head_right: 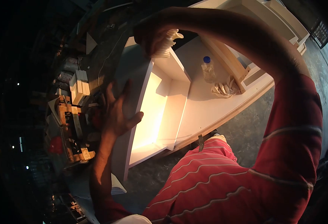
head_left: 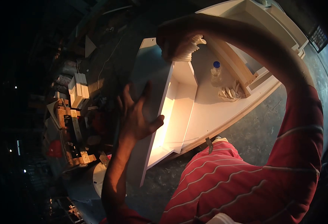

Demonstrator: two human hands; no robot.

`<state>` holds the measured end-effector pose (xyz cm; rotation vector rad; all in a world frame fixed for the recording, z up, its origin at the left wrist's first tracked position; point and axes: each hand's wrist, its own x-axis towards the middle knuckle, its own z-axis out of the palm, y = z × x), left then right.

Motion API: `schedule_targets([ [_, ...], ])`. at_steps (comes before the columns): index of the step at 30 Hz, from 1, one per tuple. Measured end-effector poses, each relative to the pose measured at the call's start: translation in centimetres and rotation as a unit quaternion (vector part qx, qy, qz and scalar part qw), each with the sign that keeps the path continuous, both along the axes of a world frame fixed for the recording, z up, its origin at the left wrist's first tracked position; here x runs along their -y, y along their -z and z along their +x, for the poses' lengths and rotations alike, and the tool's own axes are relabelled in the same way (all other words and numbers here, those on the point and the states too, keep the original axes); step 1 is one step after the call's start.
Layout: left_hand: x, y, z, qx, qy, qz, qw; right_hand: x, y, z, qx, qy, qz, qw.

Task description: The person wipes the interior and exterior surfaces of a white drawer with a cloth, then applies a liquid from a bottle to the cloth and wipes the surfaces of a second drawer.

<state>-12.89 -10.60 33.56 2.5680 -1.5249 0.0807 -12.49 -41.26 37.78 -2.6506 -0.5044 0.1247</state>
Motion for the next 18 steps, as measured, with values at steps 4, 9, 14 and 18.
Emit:
schedule_targets([
  [4, -0.1, 0.4, 0.3, -0.01, 0.013, -0.02, 1.0, 0.8, -0.2, 0.0, -0.012, 0.062, -0.03, 0.998],
  [9, -0.1, 0.5, 0.5, 0.008, 0.015, -0.015, 1.0, -0.5, 0.3, -1.4, 0.041, 0.061, 0.016, 0.997],
  [14, 0.2, 0.1, 0.1, -0.01, 0.018, -0.028, 0.999, 0.1, 1.1, 0.0, 0.035, 0.064, -0.09, 0.993],
  [18, 0.3, 0.0, -0.2, -0.006, 0.007, -0.021, 1.0, -3.1, 0.1, -3.3, 0.002, 0.112, 0.058, 0.992],
])
